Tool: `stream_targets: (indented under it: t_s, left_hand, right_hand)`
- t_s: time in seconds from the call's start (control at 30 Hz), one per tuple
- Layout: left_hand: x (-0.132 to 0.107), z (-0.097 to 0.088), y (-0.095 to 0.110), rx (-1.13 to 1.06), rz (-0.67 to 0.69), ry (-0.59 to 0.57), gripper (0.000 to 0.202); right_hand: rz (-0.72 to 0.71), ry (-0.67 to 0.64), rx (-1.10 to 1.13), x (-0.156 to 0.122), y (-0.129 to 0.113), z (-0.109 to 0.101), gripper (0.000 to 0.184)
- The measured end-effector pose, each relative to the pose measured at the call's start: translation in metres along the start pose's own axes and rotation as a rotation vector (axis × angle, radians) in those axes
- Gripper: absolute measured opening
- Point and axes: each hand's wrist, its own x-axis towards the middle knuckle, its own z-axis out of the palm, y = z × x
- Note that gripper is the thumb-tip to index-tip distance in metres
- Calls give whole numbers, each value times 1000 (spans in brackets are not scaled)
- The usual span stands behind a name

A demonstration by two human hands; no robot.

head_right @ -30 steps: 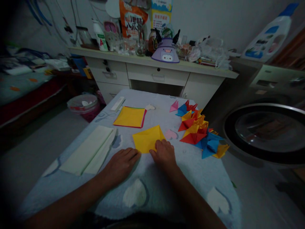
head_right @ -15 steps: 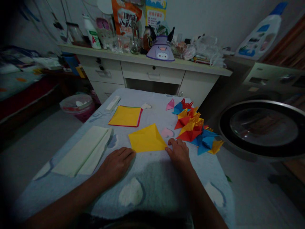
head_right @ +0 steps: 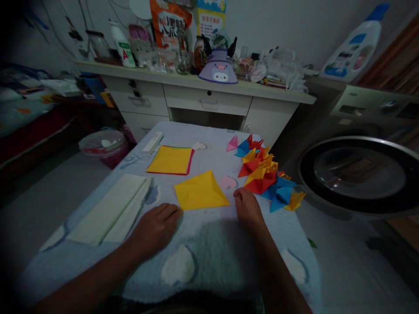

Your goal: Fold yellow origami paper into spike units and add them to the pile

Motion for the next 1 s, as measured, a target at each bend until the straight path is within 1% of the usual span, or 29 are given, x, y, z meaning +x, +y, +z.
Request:
stream_targets:
  t_s: [0.07, 0.1, 0.17, 0.23, 0.3, 0.4, 0.53, 0.63, 0.73, 0.87, 1.0]
  left_hand:
    - [0, 0, -1, -85, -14, 59, 20]
    - [1, -1, -2, -139, -28, 95, 20]
    - [3, -5, -3, -253, -83, 164, 20]
    - [9, -10, -5, -340, -178, 207, 22]
    - [17, -16, -9, -393, -269, 210, 25]
    - [33, -18, -17, -437, -310, 166, 29]
    - [54, -11, -30, -422, -377, 106, 32]
    - [62, -4, -34, -425, -382, 90, 32]
    - [63, 1, -36, -445, -388, 67, 27]
    - [59, 4, -39, -528, -383, 84, 28]
    - [53, 2, -43, -668, -390, 91, 33]
  right_hand:
    - [-43, 68, 40, 0, -13, -3, 16]
    - [-93, 68, 49, -1, -21, -4, 15]
    - [-186, 13, 57, -2, -40, -5, 17]
    - [-235, -68, 60, -2, -58, -2, 19]
    - [-246, -127, 64, -1, -71, 6, 26]
    - [-273, -164, 68, 0, -82, 24, 40]
    - [-280, -149, 95, 0, -84, 46, 50]
    - [-311, -133, 124, -2, -81, 53, 52]
    - [-348, -106, 134, -4, -77, 53, 45]
    - [-412, -66, 141, -7, -74, 49, 23]
    - [-487, -4, 161, -8, -69, 42, 23]
